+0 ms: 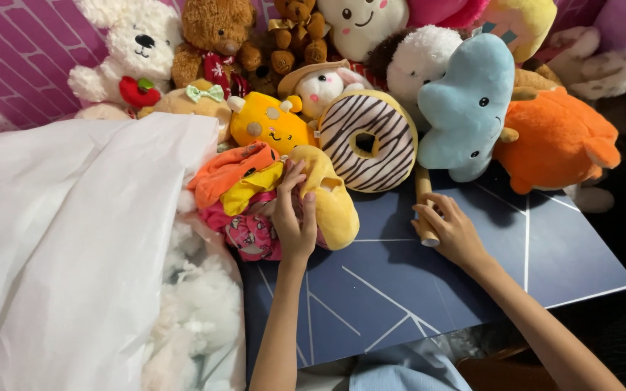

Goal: Stuffing a yellow plush toy with cotton filler and using a wooden stick to pack it tightly.

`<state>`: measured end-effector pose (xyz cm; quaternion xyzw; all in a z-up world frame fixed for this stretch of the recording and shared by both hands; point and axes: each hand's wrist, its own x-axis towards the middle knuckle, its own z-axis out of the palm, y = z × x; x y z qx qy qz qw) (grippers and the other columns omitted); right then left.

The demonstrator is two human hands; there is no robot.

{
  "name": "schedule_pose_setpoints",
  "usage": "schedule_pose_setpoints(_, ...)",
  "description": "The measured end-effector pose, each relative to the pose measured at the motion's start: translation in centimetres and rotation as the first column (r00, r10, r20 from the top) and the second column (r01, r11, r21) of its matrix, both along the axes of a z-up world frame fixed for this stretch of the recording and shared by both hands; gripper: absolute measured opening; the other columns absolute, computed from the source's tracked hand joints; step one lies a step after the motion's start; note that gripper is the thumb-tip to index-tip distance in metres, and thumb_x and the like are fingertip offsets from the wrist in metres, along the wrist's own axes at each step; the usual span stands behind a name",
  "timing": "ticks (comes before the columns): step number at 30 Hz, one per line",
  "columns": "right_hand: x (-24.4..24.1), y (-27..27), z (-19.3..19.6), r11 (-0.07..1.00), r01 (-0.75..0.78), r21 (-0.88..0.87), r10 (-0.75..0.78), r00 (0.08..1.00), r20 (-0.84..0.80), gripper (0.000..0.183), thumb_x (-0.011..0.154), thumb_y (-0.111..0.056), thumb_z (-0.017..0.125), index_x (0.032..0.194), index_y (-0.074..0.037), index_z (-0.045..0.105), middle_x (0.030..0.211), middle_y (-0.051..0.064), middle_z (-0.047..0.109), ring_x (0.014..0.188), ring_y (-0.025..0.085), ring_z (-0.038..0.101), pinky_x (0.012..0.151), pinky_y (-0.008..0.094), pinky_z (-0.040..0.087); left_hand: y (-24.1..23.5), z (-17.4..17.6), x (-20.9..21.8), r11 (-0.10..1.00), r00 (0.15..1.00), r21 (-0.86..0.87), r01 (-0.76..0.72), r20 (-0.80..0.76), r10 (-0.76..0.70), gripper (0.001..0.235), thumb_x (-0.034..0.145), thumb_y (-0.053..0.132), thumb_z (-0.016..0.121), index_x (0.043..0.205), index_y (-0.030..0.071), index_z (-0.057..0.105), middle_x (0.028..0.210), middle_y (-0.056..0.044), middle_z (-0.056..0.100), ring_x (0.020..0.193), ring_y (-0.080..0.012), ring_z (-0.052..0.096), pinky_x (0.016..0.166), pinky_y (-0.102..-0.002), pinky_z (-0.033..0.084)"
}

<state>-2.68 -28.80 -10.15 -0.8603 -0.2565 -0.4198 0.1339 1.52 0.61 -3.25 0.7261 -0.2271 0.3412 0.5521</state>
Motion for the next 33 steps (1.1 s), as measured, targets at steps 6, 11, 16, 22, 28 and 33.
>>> schedule_pose_setpoints(6, 1.1, 0.5, -0.5, 1.0, -0.007, 0.007, 0.008, 0.988, -0.153, 0.051, 0.067, 0.013, 0.073, 0.116, -0.003, 0.064, 0.123, 0.02, 0.058, 0.091, 0.04, 0.063, 0.07, 0.043, 0.059, 0.2, -0.8, 0.4, 0.999, 0.998, 0.028, -0.031, 0.047, 0.03, 0.039, 0.107, 0.035, 0.045, 0.129, 0.003, 0.054, 0.148, -0.015, 0.055, 0.146, -0.035, 0.04, 0.119, -0.046, 0.036)
schedule_pose_setpoints(11, 2.0, -0.1, -2.2, 0.999, 0.035, 0.011, -0.033, 0.981, -0.191, 0.047, 0.086, 0.016, 0.055, 0.123, -0.01, 0.067, 0.128, 0.014, 0.062, 0.093, 0.031, 0.064, 0.076, 0.037, 0.058, 0.1, -0.7, 0.4, 0.999, 0.997, 0.035, -0.028, 0.067, 0.025, 0.042, 0.107, 0.038, 0.044, 0.129, 0.003, 0.054, 0.146, -0.016, 0.056, 0.145, -0.0364, 0.041, 0.118, -0.047, 0.037)
schedule_pose_setpoints(16, 1.8, 0.1, -2.4, 0.993, 0.065, 0.101, -0.039, 0.972, -0.234, 0.064, 0.084, 0.022, 0.047, 0.133, -0.014, 0.066, 0.138, 0.017, 0.059, 0.098, 0.034, 0.066, 0.075, 0.039, 0.058, 0.2, -0.7, 0.5, 0.998, 0.996, 0.049, -0.035, 0.088, 0.03, 0.043, 0.107, 0.038, 0.043, 0.129, 0.002, 0.054, 0.145, -0.016, 0.056, 0.145, -0.0364, 0.041, 0.118, -0.048, 0.037)
schedule_pose_setpoints(22, 2.1, -0.7, -3.8, 0.983, 0.109, 0.148, -0.074, 0.973, -0.219, 0.062, 0.084, 0.023, 0.049, 0.13, -0.015, 0.067, 0.141, 0.018, 0.054, 0.1, 0.033, 0.065, 0.08, 0.042, 0.057, 0.1, -0.5, 0.5, 0.998, 0.991, 0.032, -0.054, 0.125, 0.05, 0.042, 0.107, 0.035, 0.044, 0.13, 0.001, 0.054, 0.144, -0.018, 0.056, 0.144, -0.0372, 0.043, 0.117, -0.048, 0.037)
schedule_pose_setpoints(28, 2.4, -1.3, -4.3, 0.981, 0.057, 0.184, -0.025, 0.985, -0.173, 0.063, 0.08, 0.024, 0.048, 0.129, -0.012, 0.066, 0.142, 0.018, 0.048, 0.105, 0.035, 0.064, 0.085, 0.043, 0.056, 0.2, -0.4, 0.6, 0.998, 0.985, 0.005, -0.065, 0.158, 0.063, 0.044, 0.108, 0.037, 0.042, 0.13, 0.001, 0.055, 0.144, -0.017, 0.057, 0.143, -0.0365, 0.045, 0.117, -0.048, 0.038)
schedule_pose_setpoints(33, 2.2, -1.1, -4.1, 0.98, 0.078, 0.186, -0.049, 0.987, -0.155, 0.063, 0.08, 0.023, 0.047, 0.126, -0.015, 0.068, 0.143, 0.014, 0.049, 0.115, 0.03, 0.063, 0.095, 0.041, 0.05, 0.3, -0.4, 0.7, 0.999, 0.982, -0.022, -0.044, 0.184, 0.048, 0.044, 0.109, 0.035, 0.041, 0.13, -0.001, 0.055, 0.143, -0.02, 0.056, 0.142, -0.0384, 0.045, 0.117, -0.05, 0.038)
